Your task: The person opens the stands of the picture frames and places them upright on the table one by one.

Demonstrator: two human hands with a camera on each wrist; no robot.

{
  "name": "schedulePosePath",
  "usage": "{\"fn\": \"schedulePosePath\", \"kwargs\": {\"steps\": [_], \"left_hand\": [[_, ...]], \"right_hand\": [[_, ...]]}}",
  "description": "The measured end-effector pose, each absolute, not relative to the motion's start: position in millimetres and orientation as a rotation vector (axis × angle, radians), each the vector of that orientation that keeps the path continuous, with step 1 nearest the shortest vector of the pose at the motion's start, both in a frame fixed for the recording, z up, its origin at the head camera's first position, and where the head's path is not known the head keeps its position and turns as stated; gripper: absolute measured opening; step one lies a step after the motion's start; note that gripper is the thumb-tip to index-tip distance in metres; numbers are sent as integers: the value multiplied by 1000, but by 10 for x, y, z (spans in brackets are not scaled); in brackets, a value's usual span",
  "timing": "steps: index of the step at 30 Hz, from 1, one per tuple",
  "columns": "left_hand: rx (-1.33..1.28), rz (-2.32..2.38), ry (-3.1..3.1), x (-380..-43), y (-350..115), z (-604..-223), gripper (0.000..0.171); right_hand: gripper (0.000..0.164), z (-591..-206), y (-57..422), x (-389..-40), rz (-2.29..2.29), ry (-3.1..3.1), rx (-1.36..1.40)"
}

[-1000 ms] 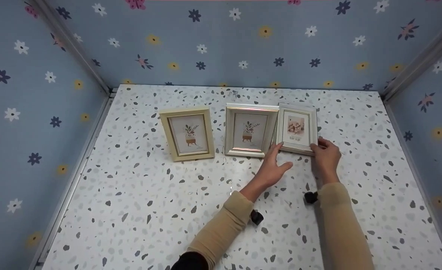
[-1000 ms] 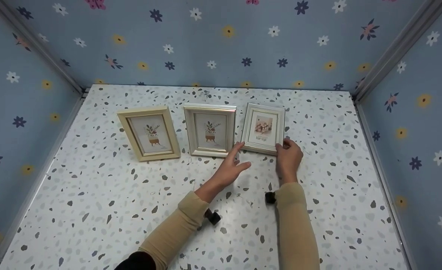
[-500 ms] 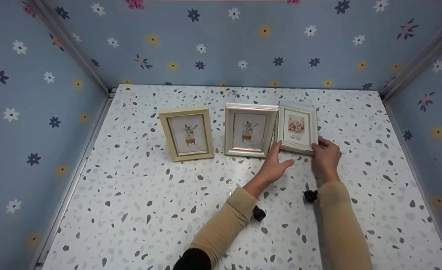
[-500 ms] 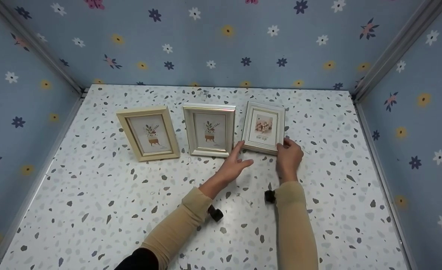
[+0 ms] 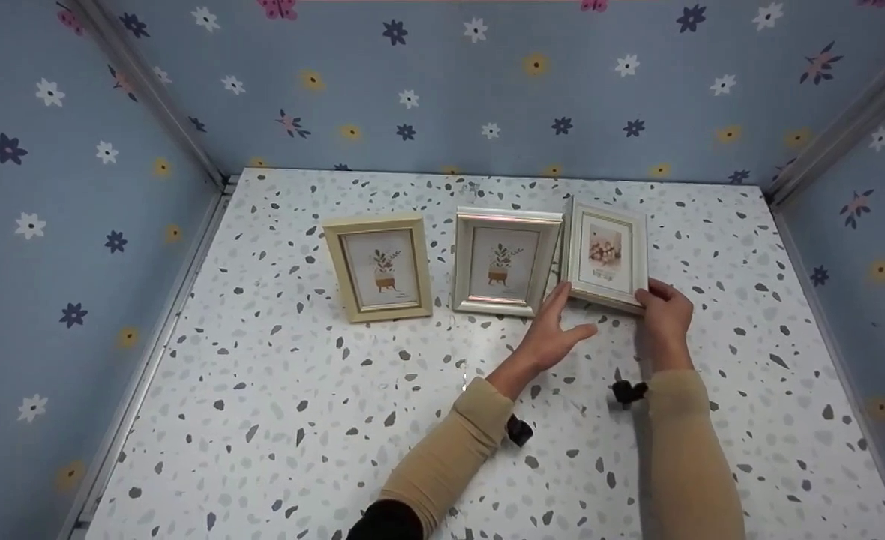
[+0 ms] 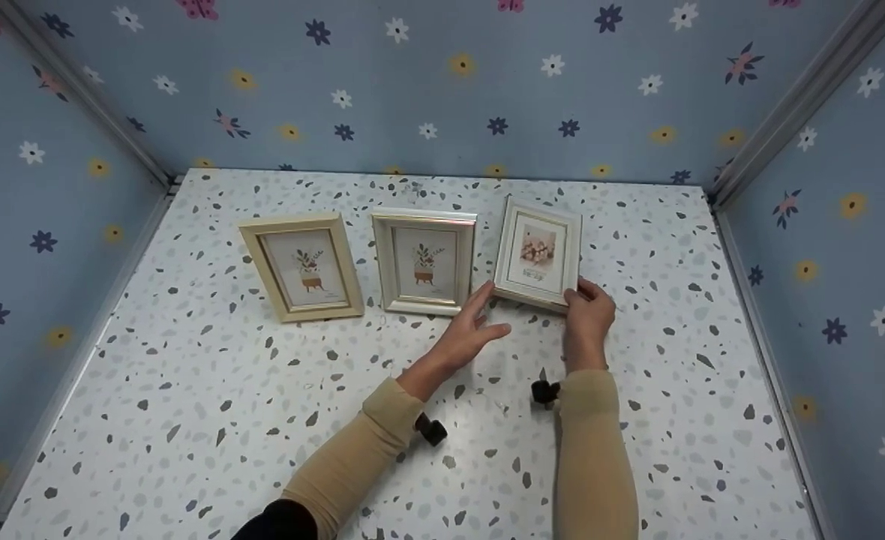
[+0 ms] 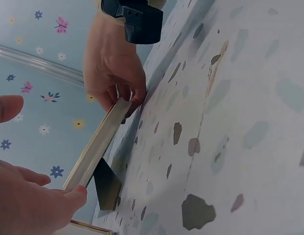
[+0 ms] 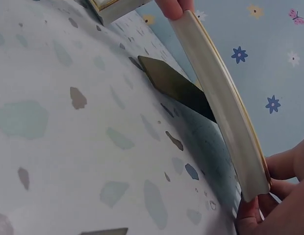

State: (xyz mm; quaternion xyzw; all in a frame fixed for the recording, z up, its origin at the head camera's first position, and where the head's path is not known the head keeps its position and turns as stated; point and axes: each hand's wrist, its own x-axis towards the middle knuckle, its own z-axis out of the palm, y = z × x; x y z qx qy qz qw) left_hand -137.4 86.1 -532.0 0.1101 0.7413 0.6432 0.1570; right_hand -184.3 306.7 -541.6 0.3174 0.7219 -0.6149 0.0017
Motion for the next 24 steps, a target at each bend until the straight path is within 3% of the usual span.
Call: {"fn": "schedulePosePath", "kwargs": {"steps": [24], "left_hand": [[616, 1959, 2058, -1270, 658, -5245, 73]], "right_hand": [[51, -5249, 3156, -1551, -2692, 1497, 1007]]}}
